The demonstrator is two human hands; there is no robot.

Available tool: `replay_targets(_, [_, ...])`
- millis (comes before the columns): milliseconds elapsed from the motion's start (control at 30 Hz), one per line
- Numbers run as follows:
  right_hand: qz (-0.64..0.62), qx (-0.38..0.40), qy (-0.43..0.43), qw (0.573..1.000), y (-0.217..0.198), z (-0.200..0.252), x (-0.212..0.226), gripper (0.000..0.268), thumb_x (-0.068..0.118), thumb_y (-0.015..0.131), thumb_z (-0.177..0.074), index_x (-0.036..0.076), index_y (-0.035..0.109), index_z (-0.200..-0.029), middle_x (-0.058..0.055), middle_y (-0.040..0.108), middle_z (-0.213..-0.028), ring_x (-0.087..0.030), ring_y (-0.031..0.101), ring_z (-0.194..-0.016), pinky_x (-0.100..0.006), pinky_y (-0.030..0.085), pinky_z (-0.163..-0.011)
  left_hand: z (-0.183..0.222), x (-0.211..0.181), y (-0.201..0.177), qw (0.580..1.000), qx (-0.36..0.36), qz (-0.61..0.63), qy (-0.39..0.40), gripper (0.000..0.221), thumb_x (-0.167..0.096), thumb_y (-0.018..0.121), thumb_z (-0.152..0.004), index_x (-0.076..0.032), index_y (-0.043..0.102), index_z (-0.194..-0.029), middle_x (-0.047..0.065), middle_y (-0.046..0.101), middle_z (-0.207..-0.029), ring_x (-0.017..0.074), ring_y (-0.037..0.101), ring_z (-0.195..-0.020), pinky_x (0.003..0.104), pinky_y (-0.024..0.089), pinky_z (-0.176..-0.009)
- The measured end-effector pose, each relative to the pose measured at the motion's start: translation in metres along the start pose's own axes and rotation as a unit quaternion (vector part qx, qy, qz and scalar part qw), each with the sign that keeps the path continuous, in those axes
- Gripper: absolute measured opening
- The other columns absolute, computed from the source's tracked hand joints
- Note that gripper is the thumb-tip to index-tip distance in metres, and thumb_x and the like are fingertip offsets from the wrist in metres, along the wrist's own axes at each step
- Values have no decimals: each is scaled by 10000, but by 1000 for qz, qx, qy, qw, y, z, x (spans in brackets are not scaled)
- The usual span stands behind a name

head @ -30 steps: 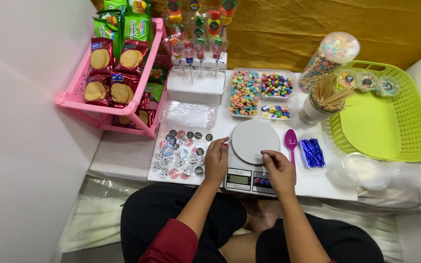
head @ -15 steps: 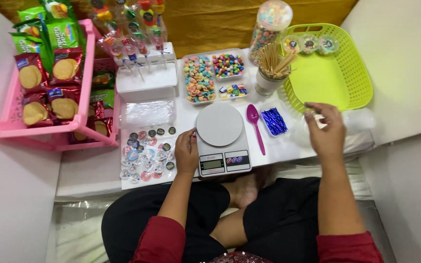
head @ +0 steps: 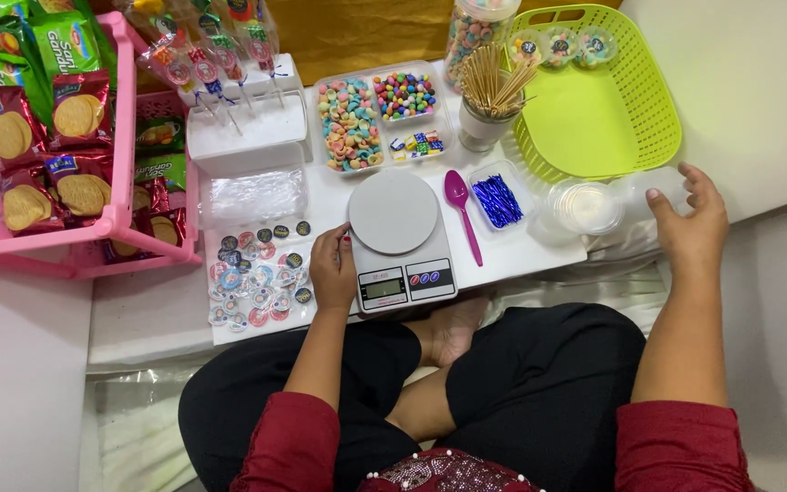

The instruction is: Packaging small candies into a container using a spoon and weighing them on a digital scale

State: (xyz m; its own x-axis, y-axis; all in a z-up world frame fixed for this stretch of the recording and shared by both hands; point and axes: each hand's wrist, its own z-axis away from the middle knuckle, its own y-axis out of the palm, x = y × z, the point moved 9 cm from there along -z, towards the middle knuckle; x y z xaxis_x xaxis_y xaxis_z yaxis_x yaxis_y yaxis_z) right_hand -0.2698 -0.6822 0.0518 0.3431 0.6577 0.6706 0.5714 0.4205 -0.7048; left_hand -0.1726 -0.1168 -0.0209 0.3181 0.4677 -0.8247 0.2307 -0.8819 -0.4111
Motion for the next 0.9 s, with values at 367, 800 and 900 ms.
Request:
replay_targets(367, [-51, -97, -105, 988, -23, 4, 20, 449, 106, 811, -968, 83, 664, -1391, -108, 553, -1241, -250, 554, -1018, -394, 467, -941, 0, -2, -1, 1000, -8, 10, 1, 280, -162, 499, -1037, -78, 691, -1222, 95, 686, -1159, 256, 645, -1112, 373, 510, -973])
replay_targets(800, [-85, -209, -280, 933, -63, 47, 133, 468, -136, 791, -935, -94, 617, -1367, -234, 520, -1276, -371, 539, -1118, -474, 454, -1006, 3, 0, 1, 1000, -13, 15, 4, 289, -150, 555, -1017, -72, 681, -1265, 84, 672, -1175, 198, 647, -1013, 327, 531, -910])
replay_targets(900, [-105, -184, -244, 946, -55, 57, 160, 393, 108, 816, -1051, 9, 625, -1380, -148, 512, -1291, -298, 516, -1111, -410, 397, -886, 5, 0, 1, 1000, -4, 13, -14, 317, -170, 580, -1009, -90, 657, -1305, 61, 654, -1179, 164, 652, -953, 305, 537, -785])
